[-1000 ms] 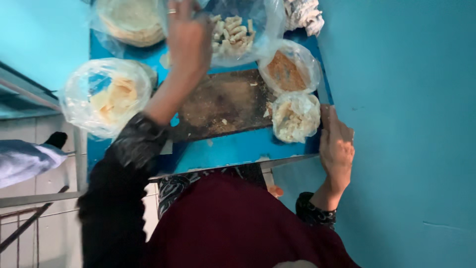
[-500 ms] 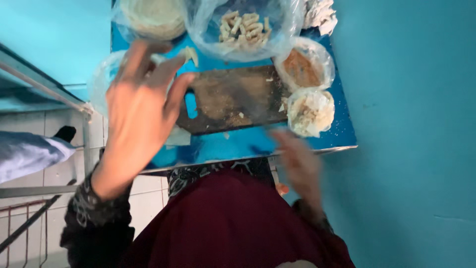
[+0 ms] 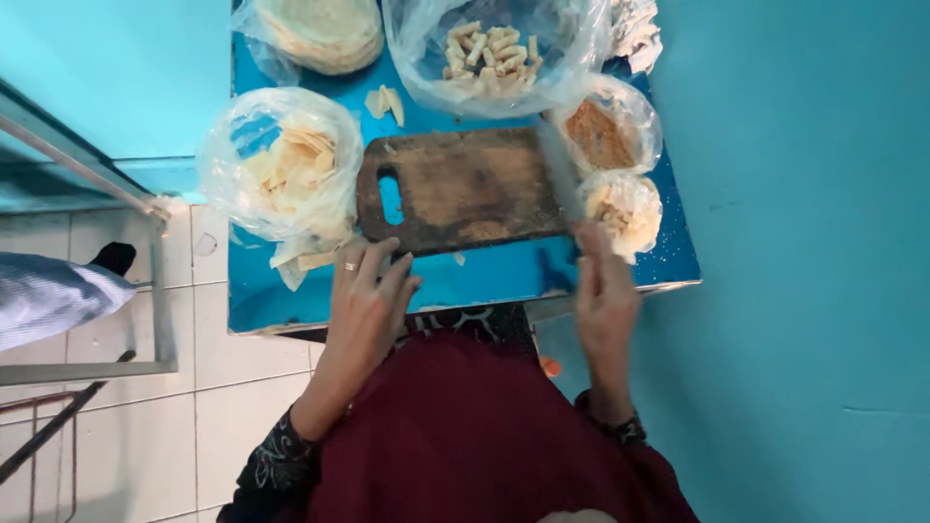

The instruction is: The person sits on the floor at a low blue table and shapes small pieces of dough by hand, pinching and folding each piece over a wooden board. They place finished dough pieces into plastic bags and take new pieces from bags of raw dough to continue shaping.

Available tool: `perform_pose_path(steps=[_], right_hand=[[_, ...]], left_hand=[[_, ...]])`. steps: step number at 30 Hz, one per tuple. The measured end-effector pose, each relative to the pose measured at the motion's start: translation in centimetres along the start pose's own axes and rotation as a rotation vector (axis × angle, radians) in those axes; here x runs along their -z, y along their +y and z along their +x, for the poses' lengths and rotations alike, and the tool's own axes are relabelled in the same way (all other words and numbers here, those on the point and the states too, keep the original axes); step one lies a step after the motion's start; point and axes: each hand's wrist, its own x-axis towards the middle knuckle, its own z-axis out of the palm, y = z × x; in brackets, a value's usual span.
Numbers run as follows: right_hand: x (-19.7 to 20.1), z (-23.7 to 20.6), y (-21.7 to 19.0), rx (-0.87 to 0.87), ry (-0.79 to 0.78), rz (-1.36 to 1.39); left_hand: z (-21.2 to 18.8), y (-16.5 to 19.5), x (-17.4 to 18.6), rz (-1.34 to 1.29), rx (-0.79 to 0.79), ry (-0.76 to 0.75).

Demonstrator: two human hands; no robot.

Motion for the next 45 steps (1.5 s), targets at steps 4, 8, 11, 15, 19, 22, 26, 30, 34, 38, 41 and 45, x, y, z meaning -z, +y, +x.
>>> perform_pose_path(steps=[4,8,11,15,19,22,26,30,34,38,41,45], right_hand=[[-3.1,-1.2,-2.8,0.17,-0.165,0.045],[-2.3,0.7,-2.0,0.012,-0.111,-0.01],[-0.6,1.1,-1.2,-0.095,-0.009,-0.048],[-1.7,-0.9,-2.8,0.073,-0.18,0.021],[-3.0,-1.1,-3.6,0.091,-0.272,0.011],[-1.5,0.5,-1.8,0.138,-0.122,-0.05],[-1.6,0.1,-0.4,0.027,-0.207,-0.012],[-3.2,-0.5,-0.2,-0.159,-0.327,-0.043],[1.1,1.1,1.4,-0.079,-0.022,0.126],[5.8,1.3,2.6,-0.226,0.273,0.118],[6.4,3.2,4.4,-0.131,0.361,-0.088],[5.7,6.7,7.0,-0.04,0.165,-0.519]], left_hand=[[-0.5,-0.4,-0.4,-0.082,0.102,0.038],[-0.5,-1.0,1.0,-0.056,0.232,0.097],[-0.5,-1.7,2.0,0.065,0.146,0.074],[0.1,-1.9,1.3,0.079,0.111,0.051],[-0.2,-2.0,1.7,0.056,0.173,0.047],[-1.3,-2.5,3.4,0.1,0.266,0.067],[-2.1,-2.8,3.7,0.195,0.358,0.118],[-2.1,-3.0,2.5,0.303,0.389,0.083],[-1.7,-3.4,2.0,0.257,0.401,0.064],[-1.1,-4.4,2.4,0.194,0.411,0.117],[-0.3,-5.2,2.4,0.208,0.422,0.155],[0.5,-5.6,1.9,0.121,0.443,0.173]])
